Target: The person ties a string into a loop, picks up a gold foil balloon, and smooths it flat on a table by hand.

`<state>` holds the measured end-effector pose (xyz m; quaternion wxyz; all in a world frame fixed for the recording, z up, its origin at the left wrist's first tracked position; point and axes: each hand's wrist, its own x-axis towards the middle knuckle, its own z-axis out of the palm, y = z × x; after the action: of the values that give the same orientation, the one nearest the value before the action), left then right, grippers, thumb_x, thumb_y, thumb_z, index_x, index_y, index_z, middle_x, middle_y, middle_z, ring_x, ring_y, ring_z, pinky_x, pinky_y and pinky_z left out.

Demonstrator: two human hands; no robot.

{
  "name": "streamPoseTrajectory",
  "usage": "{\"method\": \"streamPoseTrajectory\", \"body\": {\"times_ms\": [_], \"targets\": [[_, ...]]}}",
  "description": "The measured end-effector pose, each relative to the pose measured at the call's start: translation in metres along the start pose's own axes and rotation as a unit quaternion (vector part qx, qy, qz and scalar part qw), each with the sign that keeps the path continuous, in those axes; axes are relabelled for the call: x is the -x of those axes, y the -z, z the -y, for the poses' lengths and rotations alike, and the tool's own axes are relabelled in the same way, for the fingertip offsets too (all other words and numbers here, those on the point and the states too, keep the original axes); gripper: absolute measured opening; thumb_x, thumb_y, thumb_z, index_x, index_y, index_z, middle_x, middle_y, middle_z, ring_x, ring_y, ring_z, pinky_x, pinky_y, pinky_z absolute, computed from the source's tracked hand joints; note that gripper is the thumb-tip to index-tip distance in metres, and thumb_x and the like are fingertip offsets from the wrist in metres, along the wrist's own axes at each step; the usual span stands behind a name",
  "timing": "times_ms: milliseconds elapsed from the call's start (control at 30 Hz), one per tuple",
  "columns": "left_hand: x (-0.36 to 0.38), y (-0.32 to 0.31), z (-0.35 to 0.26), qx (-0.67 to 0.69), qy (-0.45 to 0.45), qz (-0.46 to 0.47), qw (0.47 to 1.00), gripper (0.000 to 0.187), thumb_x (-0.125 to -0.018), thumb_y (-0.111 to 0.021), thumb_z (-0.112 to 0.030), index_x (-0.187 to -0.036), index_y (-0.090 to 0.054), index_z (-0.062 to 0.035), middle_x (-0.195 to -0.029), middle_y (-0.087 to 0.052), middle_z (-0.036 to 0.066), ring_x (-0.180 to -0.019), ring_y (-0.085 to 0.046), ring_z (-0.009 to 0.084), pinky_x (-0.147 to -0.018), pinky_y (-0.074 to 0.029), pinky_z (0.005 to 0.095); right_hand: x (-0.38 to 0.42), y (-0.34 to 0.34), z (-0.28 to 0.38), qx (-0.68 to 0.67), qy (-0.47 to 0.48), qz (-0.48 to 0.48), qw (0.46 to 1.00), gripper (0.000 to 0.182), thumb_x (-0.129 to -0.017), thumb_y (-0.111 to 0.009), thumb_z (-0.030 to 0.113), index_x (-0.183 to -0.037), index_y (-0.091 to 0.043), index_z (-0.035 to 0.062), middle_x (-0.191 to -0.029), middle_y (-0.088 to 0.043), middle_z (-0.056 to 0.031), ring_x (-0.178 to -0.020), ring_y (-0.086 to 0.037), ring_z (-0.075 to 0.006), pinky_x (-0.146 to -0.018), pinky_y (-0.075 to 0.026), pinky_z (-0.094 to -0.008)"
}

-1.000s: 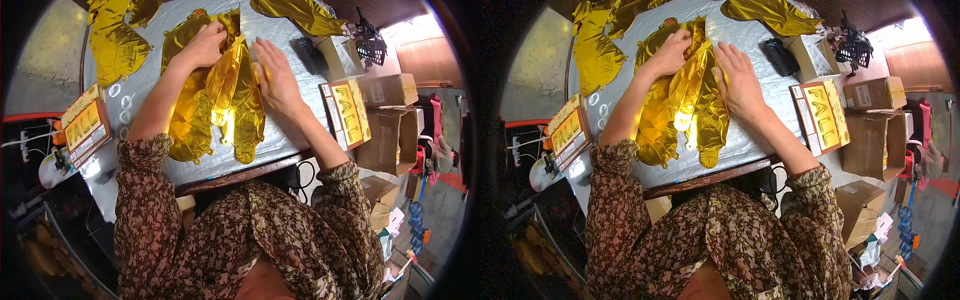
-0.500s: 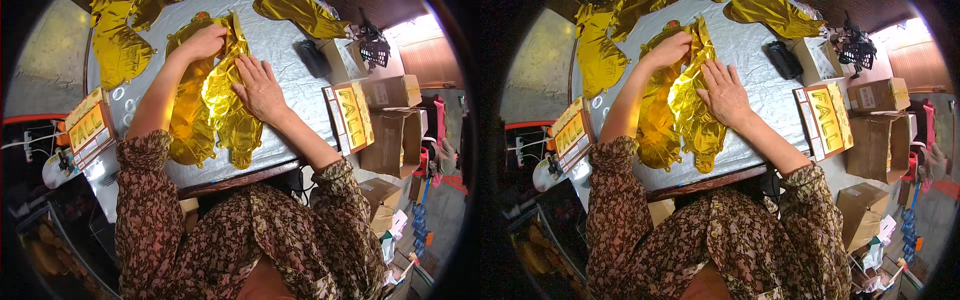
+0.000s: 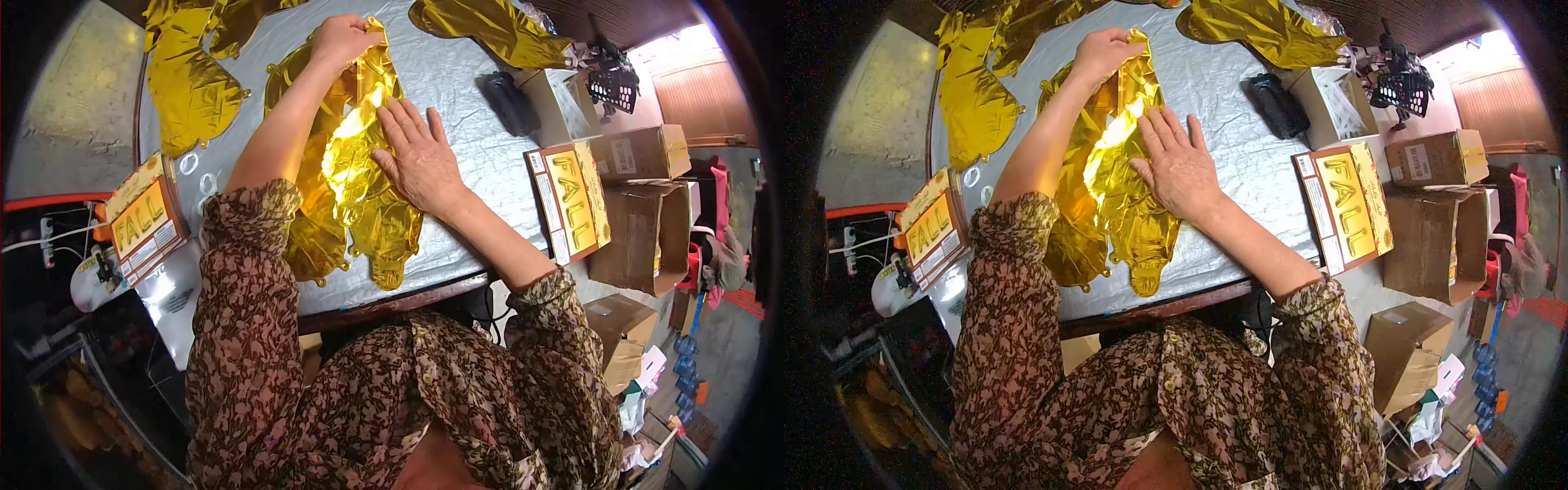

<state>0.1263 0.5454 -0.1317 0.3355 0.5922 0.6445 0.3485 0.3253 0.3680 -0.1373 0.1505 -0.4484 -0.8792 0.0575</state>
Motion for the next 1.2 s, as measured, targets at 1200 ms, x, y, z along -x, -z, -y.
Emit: {"method": "streamPoseTrajectory", "body": {"times_ms": [1200], "targets": [[0.052, -0.001, 0.01, -0.189, -0.338, -0.028, 0.921, 0.041, -0.085, -0.078, -0.038, -0.112, -0.074, -0.0065, -0.12, -0.072, 0.012, -0.113, -0.065, 0.0335, -0.1, -0.051, 0.0401, 0.002, 0.002, -0.001, -0.006, 0.007, -0.001, 1.0, 0.072, -0.101, -0.053, 0.048, -0.154, -0.037, 0.002, -0.161, -0.036, -0.0147, -0.152, -0.028, -0.0313, -0.124, -0.018, -0.054]]}}
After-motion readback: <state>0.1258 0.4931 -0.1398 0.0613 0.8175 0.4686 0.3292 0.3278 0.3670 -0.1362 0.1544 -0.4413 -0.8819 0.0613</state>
